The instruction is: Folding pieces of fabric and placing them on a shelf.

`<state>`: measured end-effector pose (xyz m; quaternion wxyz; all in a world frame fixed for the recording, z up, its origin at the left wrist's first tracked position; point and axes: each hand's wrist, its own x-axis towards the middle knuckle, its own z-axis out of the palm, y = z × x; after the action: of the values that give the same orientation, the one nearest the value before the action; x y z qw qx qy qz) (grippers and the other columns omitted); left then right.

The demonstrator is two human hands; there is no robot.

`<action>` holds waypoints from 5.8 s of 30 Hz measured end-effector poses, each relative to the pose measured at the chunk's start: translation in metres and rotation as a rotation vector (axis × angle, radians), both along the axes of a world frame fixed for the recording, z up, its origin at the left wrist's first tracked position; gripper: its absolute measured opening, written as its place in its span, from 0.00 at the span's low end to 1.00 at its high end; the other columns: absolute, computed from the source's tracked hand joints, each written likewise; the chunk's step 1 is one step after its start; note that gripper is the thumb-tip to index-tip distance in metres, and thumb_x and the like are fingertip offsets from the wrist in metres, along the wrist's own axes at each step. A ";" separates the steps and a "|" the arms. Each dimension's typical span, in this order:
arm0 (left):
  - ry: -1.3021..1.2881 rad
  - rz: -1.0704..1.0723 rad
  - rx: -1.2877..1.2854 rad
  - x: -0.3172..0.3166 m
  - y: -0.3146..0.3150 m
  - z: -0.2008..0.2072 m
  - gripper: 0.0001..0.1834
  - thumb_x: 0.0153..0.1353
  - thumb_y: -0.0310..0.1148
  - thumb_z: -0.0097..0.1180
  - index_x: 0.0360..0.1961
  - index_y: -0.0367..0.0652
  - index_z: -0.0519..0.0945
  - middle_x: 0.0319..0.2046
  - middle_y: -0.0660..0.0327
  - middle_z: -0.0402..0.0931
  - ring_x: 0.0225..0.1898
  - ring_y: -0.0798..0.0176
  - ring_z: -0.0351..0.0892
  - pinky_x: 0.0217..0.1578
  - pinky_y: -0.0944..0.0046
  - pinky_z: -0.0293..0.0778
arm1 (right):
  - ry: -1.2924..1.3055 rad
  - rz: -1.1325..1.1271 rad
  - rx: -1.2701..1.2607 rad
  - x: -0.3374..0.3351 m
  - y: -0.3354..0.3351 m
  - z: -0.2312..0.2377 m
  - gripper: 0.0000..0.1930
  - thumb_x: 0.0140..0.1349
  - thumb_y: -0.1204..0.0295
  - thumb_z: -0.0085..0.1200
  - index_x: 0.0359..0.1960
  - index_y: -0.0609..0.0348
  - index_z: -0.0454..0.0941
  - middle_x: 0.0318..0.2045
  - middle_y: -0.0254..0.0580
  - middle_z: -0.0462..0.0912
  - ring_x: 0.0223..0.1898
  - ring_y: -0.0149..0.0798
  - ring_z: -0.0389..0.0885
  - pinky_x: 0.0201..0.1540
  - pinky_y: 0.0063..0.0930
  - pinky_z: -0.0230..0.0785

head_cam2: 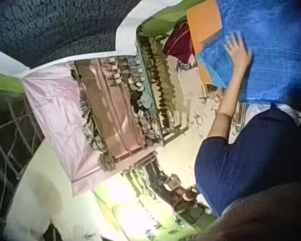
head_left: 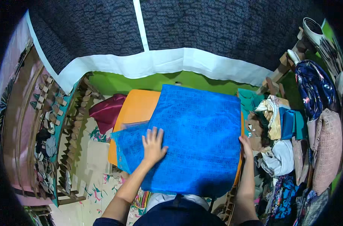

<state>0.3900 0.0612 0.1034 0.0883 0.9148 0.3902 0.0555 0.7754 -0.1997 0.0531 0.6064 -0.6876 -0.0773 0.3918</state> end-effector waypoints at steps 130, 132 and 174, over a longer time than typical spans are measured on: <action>-0.028 -0.069 0.179 -0.003 -0.015 -0.033 0.31 0.56 0.53 0.44 0.60 0.54 0.61 0.63 0.57 0.51 0.63 0.51 0.50 0.58 0.40 0.44 | -1.592 0.992 -0.194 -0.201 0.096 0.046 0.25 0.60 0.57 0.43 0.57 0.51 0.63 0.62 0.40 0.57 0.64 0.43 0.51 0.63 0.49 0.42; -0.045 -0.105 0.180 -0.008 -0.020 -0.029 0.31 0.56 0.52 0.45 0.60 0.54 0.62 0.63 0.56 0.52 0.63 0.50 0.50 0.58 0.39 0.45 | -1.569 0.985 -0.267 -0.206 0.085 0.051 0.25 0.60 0.58 0.42 0.58 0.51 0.62 0.62 0.40 0.57 0.64 0.43 0.51 0.63 0.49 0.42; -0.051 -0.276 0.041 0.025 -0.107 -0.007 0.29 0.55 0.48 0.49 0.53 0.41 0.68 0.59 0.55 0.58 0.61 0.53 0.54 0.56 0.36 0.46 | -0.787 0.262 -0.200 -0.021 0.050 0.038 0.34 0.48 0.55 0.60 0.53 0.64 0.64 0.53 0.52 0.65 0.57 0.51 0.60 0.58 0.36 0.53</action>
<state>0.4149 -0.0458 0.0962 0.0865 0.9597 0.2571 0.0739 0.7541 -0.1501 0.0908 0.4059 -0.8246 -0.3512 0.1787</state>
